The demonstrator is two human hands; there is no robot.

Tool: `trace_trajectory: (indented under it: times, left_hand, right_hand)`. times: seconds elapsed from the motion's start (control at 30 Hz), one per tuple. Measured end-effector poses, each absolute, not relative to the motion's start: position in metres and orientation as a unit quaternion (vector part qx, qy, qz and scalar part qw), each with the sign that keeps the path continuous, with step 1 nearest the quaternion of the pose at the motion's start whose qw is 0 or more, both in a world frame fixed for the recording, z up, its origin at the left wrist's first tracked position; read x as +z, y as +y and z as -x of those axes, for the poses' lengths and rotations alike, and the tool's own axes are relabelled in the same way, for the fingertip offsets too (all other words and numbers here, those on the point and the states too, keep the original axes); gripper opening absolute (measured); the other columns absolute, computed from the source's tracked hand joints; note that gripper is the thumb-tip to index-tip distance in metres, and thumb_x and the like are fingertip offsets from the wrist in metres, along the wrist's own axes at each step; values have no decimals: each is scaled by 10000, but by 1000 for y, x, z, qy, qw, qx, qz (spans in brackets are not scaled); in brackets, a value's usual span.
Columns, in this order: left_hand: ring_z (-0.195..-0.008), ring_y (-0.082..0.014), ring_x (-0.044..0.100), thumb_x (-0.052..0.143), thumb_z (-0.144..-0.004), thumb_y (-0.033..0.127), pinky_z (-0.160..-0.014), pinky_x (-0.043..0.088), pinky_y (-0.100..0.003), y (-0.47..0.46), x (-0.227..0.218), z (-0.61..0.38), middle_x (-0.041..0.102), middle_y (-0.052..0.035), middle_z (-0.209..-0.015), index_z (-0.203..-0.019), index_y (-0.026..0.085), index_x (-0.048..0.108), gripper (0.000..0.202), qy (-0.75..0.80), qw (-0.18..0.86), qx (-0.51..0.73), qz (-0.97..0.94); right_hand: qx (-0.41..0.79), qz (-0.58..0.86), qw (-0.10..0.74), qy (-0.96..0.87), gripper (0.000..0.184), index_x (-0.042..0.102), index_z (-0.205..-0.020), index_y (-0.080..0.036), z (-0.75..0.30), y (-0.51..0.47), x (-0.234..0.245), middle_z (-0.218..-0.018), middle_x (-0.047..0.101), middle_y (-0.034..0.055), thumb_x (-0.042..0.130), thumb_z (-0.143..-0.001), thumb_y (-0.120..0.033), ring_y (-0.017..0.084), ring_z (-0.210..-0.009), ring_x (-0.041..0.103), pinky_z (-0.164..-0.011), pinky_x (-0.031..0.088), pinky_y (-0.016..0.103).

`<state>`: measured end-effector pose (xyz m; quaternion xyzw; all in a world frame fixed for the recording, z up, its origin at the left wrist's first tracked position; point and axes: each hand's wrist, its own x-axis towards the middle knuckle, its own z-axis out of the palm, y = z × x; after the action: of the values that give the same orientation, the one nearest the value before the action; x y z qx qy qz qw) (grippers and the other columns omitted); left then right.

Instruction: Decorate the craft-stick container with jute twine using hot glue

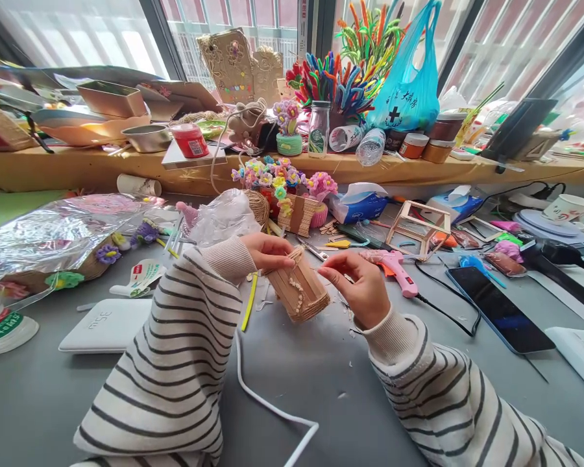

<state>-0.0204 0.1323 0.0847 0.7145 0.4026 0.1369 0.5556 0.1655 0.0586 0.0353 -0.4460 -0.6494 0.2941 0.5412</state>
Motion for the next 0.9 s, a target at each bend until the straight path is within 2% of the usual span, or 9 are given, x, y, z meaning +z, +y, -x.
trace_trajectory:
  times: [0.3,0.47,0.63,0.73,0.9]
  left_hand:
    - [-566,-145,548,654,-519,297,-515,403,-203,136,74,23,622,-11,-601,-687,153,655,222,414,629,160,-638]
    - [-511,-142,542,651,-540,327,-454,383,-196,134,69,22,610,-21,-570,-710,131,664,260,409,632,166,-637]
    - [-511,-135,541,640,-568,348,-461,379,-195,131,68,18,599,-18,-567,-691,127,647,254,388,644,172,-636]
    - [-517,-149,545,637,-570,362,-449,369,-203,130,70,15,593,-22,-564,-681,125,634,262,387,637,164,-646]
    - [-495,-119,491,617,-556,380,-435,344,-186,130,71,10,544,4,-525,-623,122,601,268,414,586,158,-679]
  right_hand:
    - [271,477,532,-645,152,534,-683,-189,-140,70,23,-682,523,2,560,-733,-329,108,-613,496,-573,436,247]
    - [266,476,533,-647,144,526,-680,-191,-140,69,20,-684,505,-2,548,-746,-318,106,-621,480,-572,416,242]
    - [262,477,527,-653,151,514,-685,-192,-140,69,21,-687,489,-5,545,-750,-325,103,-615,464,-569,400,244]
    - [264,478,524,-654,154,509,-690,-193,-140,69,20,-694,486,-6,543,-751,-330,101,-615,463,-568,398,241]
    - [264,480,525,-651,156,506,-691,-191,-140,70,19,-701,489,-3,537,-754,-330,101,-614,461,-562,396,241]
